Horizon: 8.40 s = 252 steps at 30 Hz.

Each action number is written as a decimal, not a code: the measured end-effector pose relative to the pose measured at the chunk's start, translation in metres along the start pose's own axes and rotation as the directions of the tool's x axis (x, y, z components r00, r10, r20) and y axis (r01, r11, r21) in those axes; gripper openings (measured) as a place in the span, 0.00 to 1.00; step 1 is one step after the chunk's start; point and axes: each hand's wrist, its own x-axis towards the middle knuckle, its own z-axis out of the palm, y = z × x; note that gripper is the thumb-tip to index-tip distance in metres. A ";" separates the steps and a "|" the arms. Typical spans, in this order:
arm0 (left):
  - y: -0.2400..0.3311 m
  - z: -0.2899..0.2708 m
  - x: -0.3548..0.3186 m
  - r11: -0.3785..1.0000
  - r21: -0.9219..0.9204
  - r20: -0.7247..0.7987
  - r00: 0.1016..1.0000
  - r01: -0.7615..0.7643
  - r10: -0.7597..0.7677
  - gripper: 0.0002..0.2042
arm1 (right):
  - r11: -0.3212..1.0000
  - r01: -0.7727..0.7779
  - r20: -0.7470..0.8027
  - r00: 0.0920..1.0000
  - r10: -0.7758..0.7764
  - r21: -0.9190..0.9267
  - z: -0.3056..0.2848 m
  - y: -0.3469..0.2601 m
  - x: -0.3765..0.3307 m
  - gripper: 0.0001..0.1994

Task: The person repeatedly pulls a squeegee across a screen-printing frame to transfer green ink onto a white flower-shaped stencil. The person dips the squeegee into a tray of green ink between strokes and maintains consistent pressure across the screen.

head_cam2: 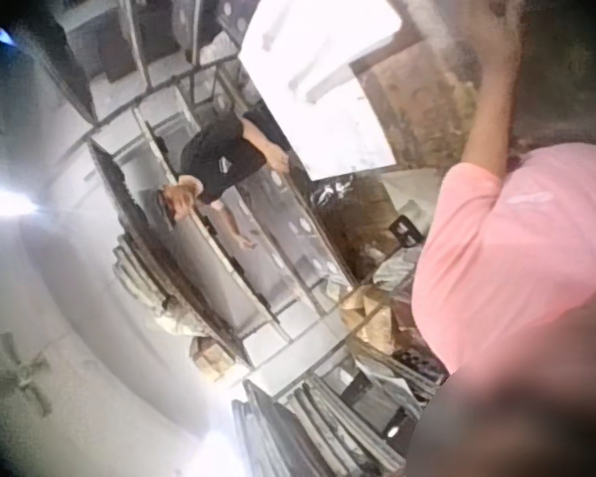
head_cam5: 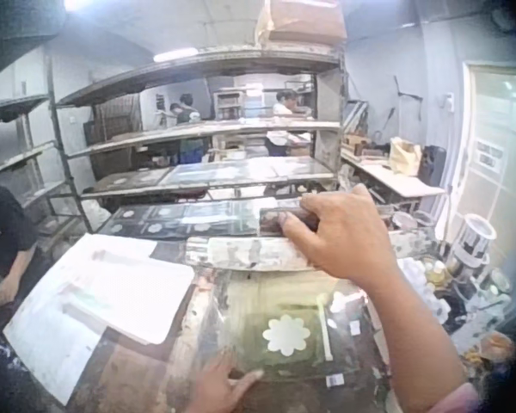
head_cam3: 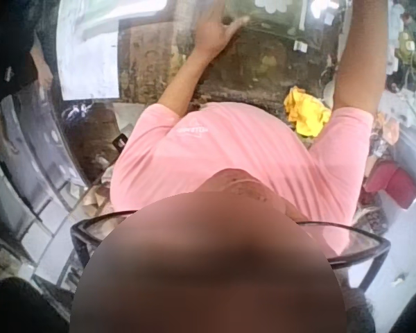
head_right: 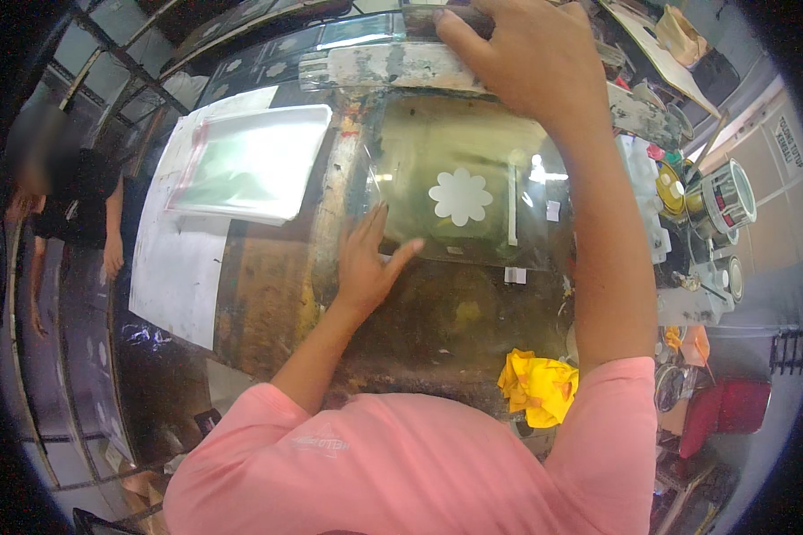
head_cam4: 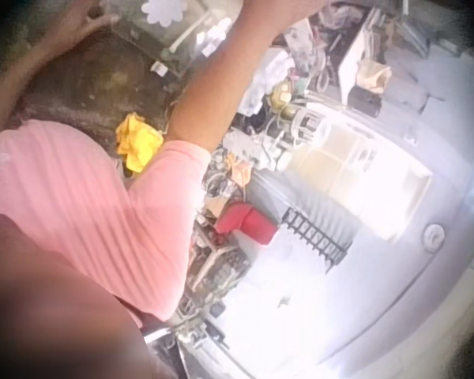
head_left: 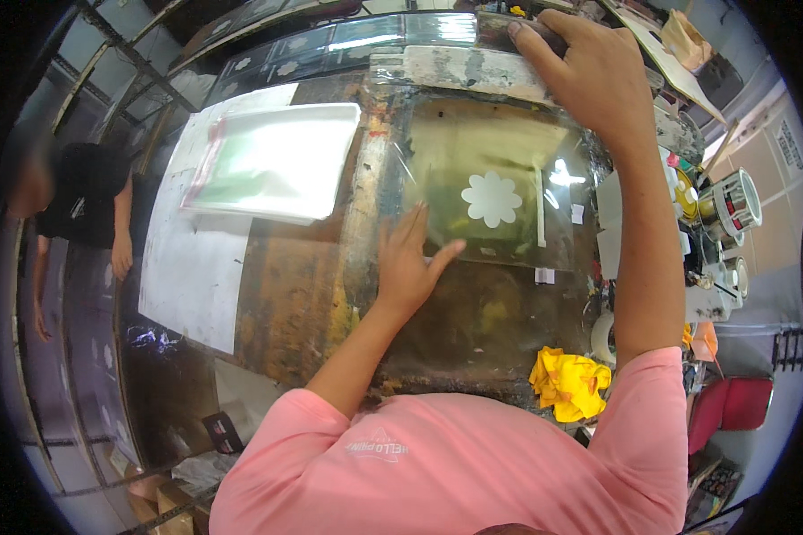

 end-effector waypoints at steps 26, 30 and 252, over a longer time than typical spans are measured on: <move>-0.284 -0.258 -0.006 0.754 0.111 -0.615 0.641 0.647 -0.460 0.31 | 1.000 0.002 0.054 0.999 -0.001 -0.021 0.011 0.008 -0.012 0.28; -0.217 -0.210 -0.009 0.575 0.629 -0.639 0.769 0.523 -0.001 0.34 | 0.991 0.021 0.047 0.999 -0.014 -0.133 0.006 0.003 -0.013 0.29; 0.073 0.114 0.002 0.882 0.020 0.234 0.859 -0.472 0.454 0.61 | 0.999 -0.001 0.031 1.000 0.002 -0.033 0.003 0.015 0.014 0.30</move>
